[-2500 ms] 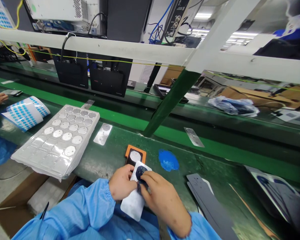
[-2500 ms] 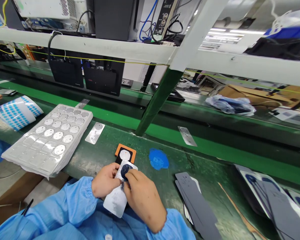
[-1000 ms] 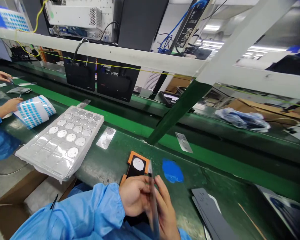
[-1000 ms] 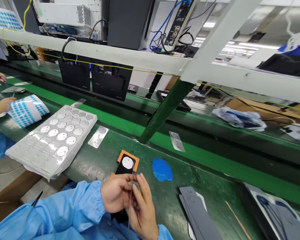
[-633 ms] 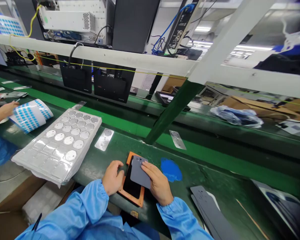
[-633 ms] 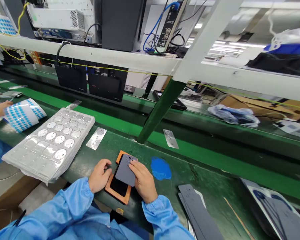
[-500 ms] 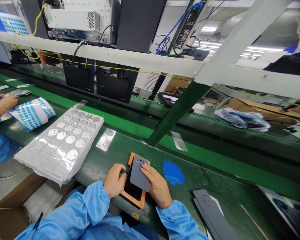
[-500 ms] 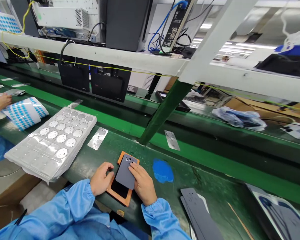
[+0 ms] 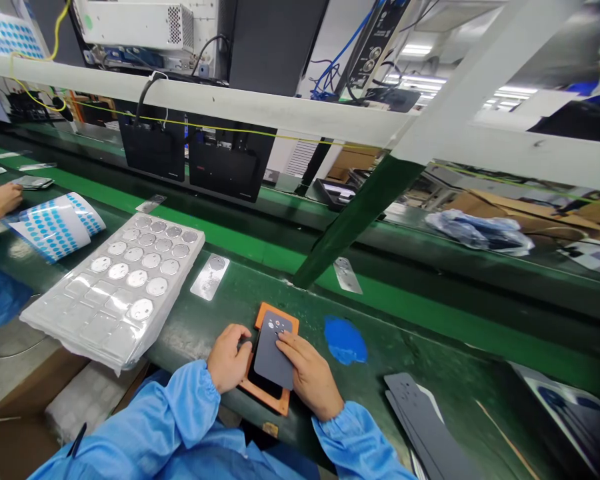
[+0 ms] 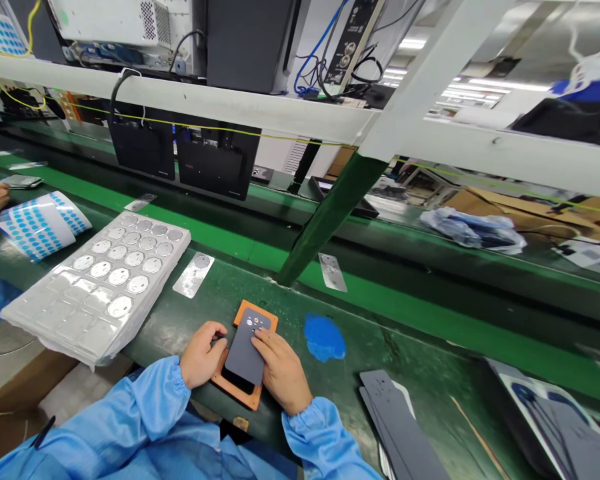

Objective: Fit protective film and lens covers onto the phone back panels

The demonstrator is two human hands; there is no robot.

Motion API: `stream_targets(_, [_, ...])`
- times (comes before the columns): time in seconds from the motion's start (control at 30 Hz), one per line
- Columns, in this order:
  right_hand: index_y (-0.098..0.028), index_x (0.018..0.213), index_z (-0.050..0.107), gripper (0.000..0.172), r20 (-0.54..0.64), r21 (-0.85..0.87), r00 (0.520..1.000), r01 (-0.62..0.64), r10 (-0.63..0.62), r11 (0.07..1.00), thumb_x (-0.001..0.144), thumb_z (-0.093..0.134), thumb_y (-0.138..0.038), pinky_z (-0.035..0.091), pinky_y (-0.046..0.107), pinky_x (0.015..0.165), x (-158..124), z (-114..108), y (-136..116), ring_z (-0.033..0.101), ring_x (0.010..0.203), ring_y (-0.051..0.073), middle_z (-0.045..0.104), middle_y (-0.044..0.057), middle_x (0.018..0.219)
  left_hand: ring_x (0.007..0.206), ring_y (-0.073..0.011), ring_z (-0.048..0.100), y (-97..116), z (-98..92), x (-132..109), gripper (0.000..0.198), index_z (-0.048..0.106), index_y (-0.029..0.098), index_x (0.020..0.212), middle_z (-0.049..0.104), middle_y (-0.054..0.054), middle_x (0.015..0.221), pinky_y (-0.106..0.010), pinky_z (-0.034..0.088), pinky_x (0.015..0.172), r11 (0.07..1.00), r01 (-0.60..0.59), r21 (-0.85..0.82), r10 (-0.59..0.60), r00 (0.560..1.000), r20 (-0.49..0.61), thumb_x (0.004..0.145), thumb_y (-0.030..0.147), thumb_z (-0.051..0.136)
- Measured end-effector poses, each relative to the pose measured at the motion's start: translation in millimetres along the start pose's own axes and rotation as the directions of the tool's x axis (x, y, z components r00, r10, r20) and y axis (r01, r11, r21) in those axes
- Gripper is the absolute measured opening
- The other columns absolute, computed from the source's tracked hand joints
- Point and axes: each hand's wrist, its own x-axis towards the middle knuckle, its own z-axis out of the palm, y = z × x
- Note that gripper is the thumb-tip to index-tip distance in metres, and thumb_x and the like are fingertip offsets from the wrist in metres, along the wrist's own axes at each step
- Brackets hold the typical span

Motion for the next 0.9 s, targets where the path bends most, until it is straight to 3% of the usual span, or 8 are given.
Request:
stream_targets(0.17, [-0.021,0.117,0.068,0.040,0.058,-0.007,0.998,0.013,-0.012,1.000,0.086,0.047,-0.007,0.050,0.050,0.105,5.4,-2.3,1.7,0.060,0.121,0.023,0.069,0.009,0.123,0.095,-0.0198,0.059,6.0,-2.4,3.5,0.019,0.060,0.022,0.098,0.064,-0.004,0.099,-0.035,0.049,0.087,0.999,-0.032,0.010,0.033,0.999,-0.028,0.083,0.013,0.053])
stream_targets(0.3, [-0.020,0.116,0.068,0.041,0.134,0.001,0.991,-0.021,0.021,1.000,0.085,0.044,-0.006,0.045,0.053,0.108,10.8,-5.3,-0.5,0.061,0.120,0.023,0.069,0.009,0.123,0.101,-0.0213,0.058,19.8,-5.8,16.9,0.020,0.061,0.022,0.098,0.065,-0.005,0.102,-0.039,0.047,0.094,0.989,-0.135,0.062,0.137,0.990,-0.023,0.083,0.011,0.052])
stream_targets(0.43, [-0.019,0.119,0.067,0.049,0.235,0.015,0.971,-0.051,0.046,0.999,0.080,0.043,-0.003,0.041,0.053,0.111,12.4,-18.5,-3.8,0.059,0.123,0.023,0.066,0.009,0.128,0.114,-0.0251,0.051,31.0,-1.8,30.4,0.028,0.064,0.023,0.106,0.067,-0.005,0.110,-0.045,0.040,0.102,0.936,-0.293,0.195,0.269,0.953,0.140,0.082,0.012,0.053])
stream_targets(0.53, [-0.022,0.115,0.069,0.054,0.347,0.040,0.936,-0.085,0.066,0.996,0.073,0.042,-0.002,0.038,0.050,0.113,24.4,-34.3,-1.1,0.060,0.121,0.021,0.068,0.005,0.126,0.120,-0.0292,0.044,34.3,5.3,30.9,0.027,0.067,0.025,0.104,0.068,-0.002,0.116,-0.052,0.035,0.101,0.879,-0.343,0.332,0.266,0.929,0.256,0.081,0.015,0.056])
stream_targets(0.6, [-0.026,0.108,0.072,0.047,0.387,0.035,0.914,-0.143,0.118,0.989,0.078,0.043,-0.005,0.041,0.044,0.111,44.5,-37.8,4.1,0.065,0.112,0.018,0.072,0.001,0.116,0.118,-0.0304,0.043,35.7,9.7,28.3,0.023,0.068,0.025,0.100,0.068,-0.003,0.117,-0.054,0.033,0.097,0.849,-0.344,0.401,0.247,0.929,0.276,0.082,0.017,0.057])
stream_targets(0.67, [-0.025,0.109,0.071,0.037,0.358,0.000,0.912,-0.213,0.199,0.977,0.088,0.042,-0.015,0.044,0.038,0.108,72.6,-28.6,10.1,0.064,0.112,0.017,0.073,0.001,0.114,0.116,-0.0309,0.043,37.1,13.2,25.9,0.020,0.068,0.024,0.097,0.068,-0.004,0.115,-0.055,0.032,0.093,0.830,-0.334,0.447,0.233,0.935,0.267,0.081,0.019,0.058])
stream_targets(0.77, [-0.020,0.124,0.063,0.039,0.274,-0.057,0.918,-0.281,0.286,0.958,0.098,0.037,-0.030,0.039,0.041,0.110,113.4,6.2,16.0,0.051,0.131,0.022,0.064,0.008,0.131,0.113,-0.0308,0.044,37.5,16.7,23.7,0.016,0.068,0.022,0.093,0.069,-0.006,0.105,-0.053,0.032,0.088,0.818,-0.315,0.482,0.221,0.945,0.242,0.080,0.020,0.060])
stream_targets(0.9, [-0.023,0.130,0.059,0.043,0.241,-0.111,0.906,-0.330,0.348,0.937,0.099,0.038,-0.043,0.033,0.053,0.111,130.7,50.2,15.4,0.041,0.138,0.030,0.055,0.009,0.142,0.108,-0.0290,0.046,30.9,17.4,16.9,0.006,0.066,0.020,0.081,0.067,-0.008,0.094,-0.049,0.033,0.084,0.825,-0.288,0.486,0.213,0.955,0.205,0.079,0.020,0.061])
